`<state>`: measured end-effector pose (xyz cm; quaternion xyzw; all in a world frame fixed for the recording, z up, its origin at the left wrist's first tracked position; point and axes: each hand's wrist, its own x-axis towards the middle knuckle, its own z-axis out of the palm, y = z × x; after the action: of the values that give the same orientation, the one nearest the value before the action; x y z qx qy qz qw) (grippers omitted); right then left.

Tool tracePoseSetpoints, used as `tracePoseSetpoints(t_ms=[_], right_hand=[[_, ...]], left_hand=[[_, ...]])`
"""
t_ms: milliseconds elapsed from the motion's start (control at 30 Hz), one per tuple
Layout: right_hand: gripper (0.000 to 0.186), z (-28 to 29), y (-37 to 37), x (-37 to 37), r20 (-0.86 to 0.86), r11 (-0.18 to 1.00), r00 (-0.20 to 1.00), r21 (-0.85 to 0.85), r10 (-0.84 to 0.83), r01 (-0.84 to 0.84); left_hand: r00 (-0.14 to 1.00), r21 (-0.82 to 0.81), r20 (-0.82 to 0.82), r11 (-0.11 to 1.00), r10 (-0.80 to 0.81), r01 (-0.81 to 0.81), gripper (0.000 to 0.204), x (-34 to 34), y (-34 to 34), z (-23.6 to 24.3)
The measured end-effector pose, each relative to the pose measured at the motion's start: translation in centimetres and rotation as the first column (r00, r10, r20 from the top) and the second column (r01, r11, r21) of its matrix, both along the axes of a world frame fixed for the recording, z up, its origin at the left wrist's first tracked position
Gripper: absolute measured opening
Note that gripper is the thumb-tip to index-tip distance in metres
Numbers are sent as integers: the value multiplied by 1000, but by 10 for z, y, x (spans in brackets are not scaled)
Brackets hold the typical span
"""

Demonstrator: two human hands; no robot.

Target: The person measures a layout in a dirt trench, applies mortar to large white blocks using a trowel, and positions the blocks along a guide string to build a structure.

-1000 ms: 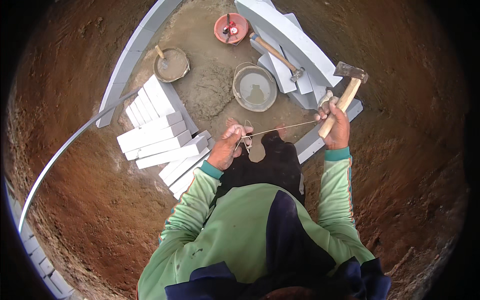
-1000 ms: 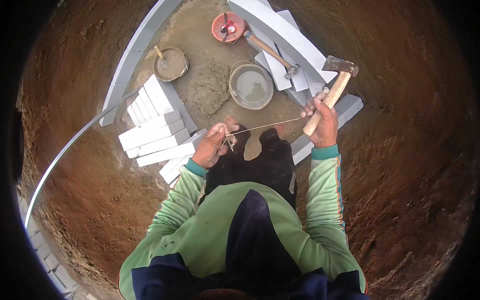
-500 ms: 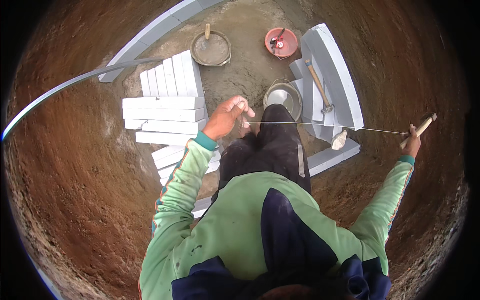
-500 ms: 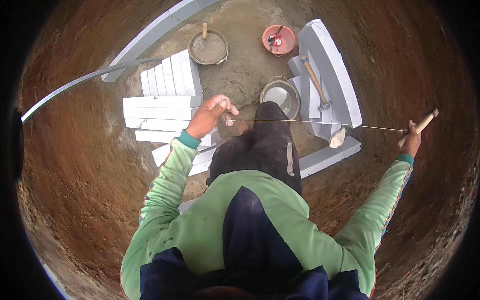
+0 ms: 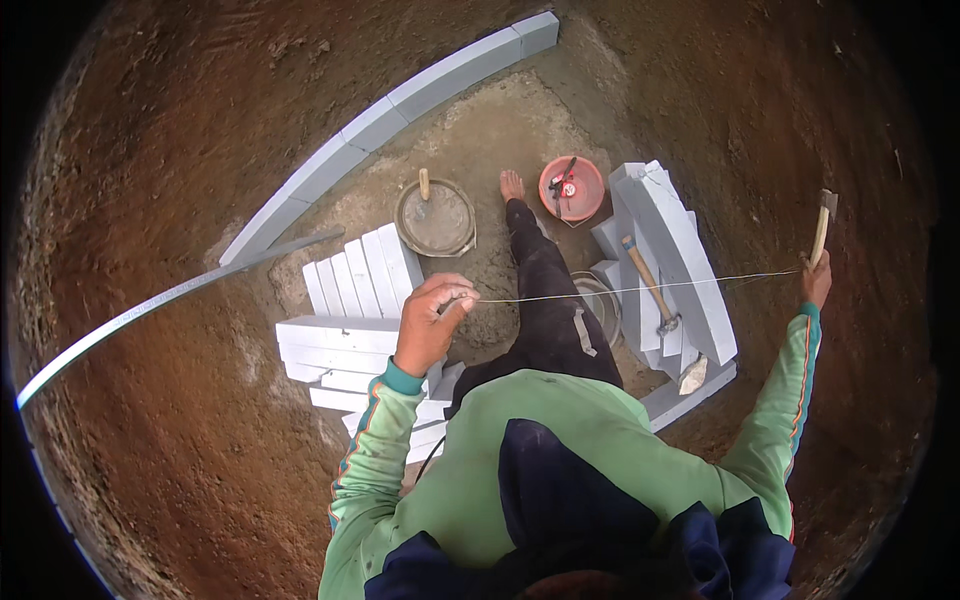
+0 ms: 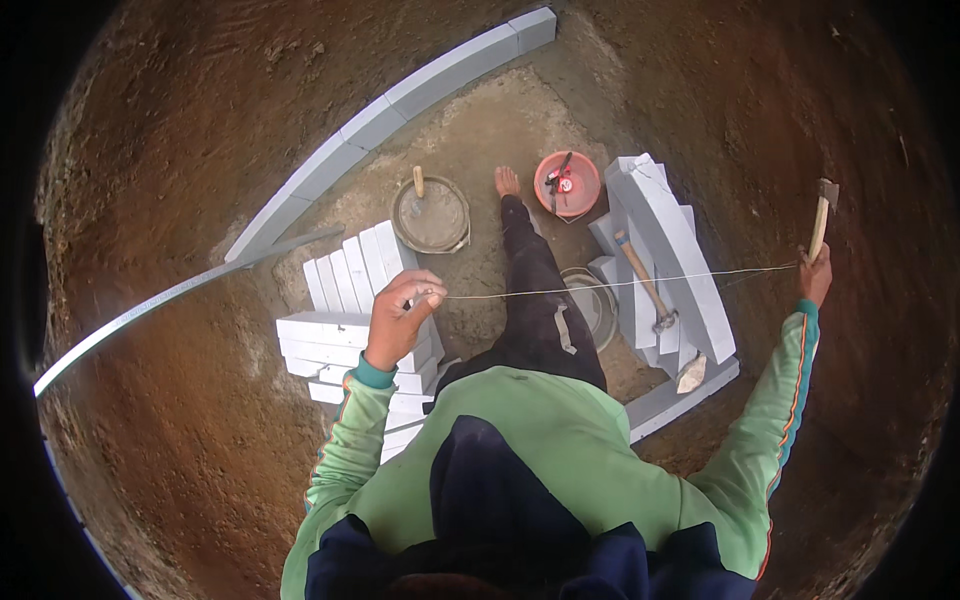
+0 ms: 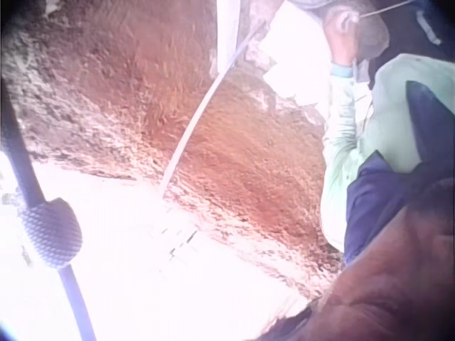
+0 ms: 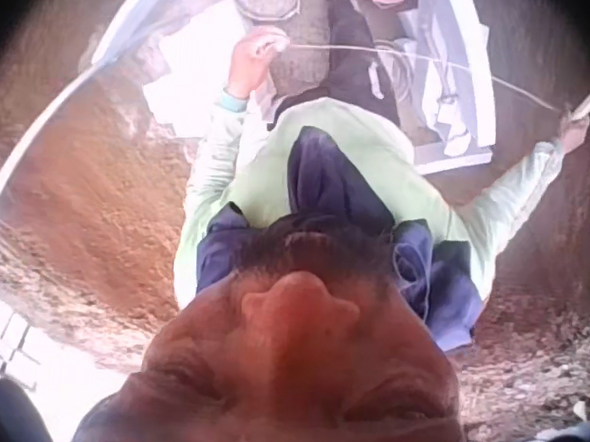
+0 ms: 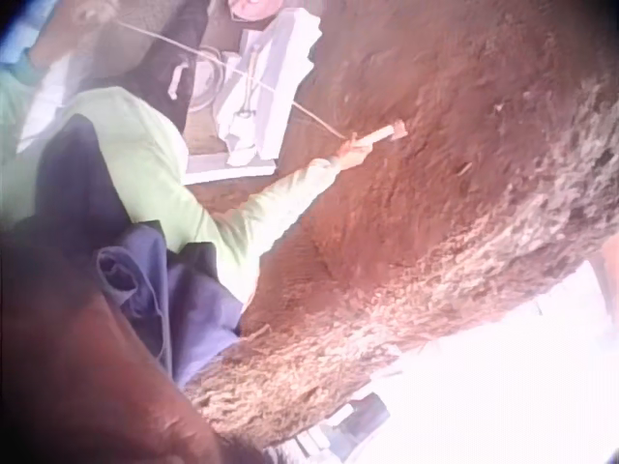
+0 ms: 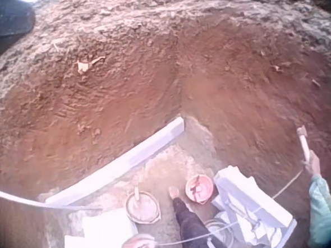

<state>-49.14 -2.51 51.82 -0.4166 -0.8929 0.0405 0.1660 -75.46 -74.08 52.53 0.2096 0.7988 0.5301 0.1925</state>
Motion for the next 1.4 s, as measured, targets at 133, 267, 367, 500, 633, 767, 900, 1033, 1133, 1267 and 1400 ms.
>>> tracePoseSetpoints(t_ms=[133,267,367,500,633,767,900,1033,1133,1267,1400], right_hand=[[29,-83,23,-71,163,999,985,2,-49,50],[30,-84,94,-111,425,972,892,-96,-156,215],[29,-93,72,-105,685,951,692,6,-230,310],[26,-70,-3,-160,677,935,700,-48,-227,350],[26,-48,-17,-195,649,929,684,100,-333,357],[22,-16,-36,-272,641,913,668,139,-379,384],[23,-23,-86,-344,478,840,735,11,-481,543],[22,-54,-164,-479,140,644,740,-406,-658,649],[20,-75,-205,-580,-81,440,645,-794,-760,419],[20,-150,-243,-674,-99,266,563,-938,-820,223],[19,-244,-257,-730,-44,158,581,-977,-813,146]], left_hand=[[937,-221,-340,975,-76,-1,12,-150,65,-20],[955,-155,-296,988,-27,-20,11,-295,159,-70],[996,-41,51,996,77,-75,16,-364,220,-91],[930,50,355,991,98,-124,24,-429,283,-91],[867,91,498,994,8,-62,28,-486,338,-128],[780,-143,622,970,-67,198,28,-557,363,-165],[546,-297,836,884,58,360,27,-634,421,-174],[492,-185,871,923,-4,336,19,-686,500,-197],[346,-146,938,940,31,310,12,-724,568,-233],[247,-16,968,973,-42,229,17,-768,641,-317],[539,-259,835,943,110,210,18,-805,667,-429]])
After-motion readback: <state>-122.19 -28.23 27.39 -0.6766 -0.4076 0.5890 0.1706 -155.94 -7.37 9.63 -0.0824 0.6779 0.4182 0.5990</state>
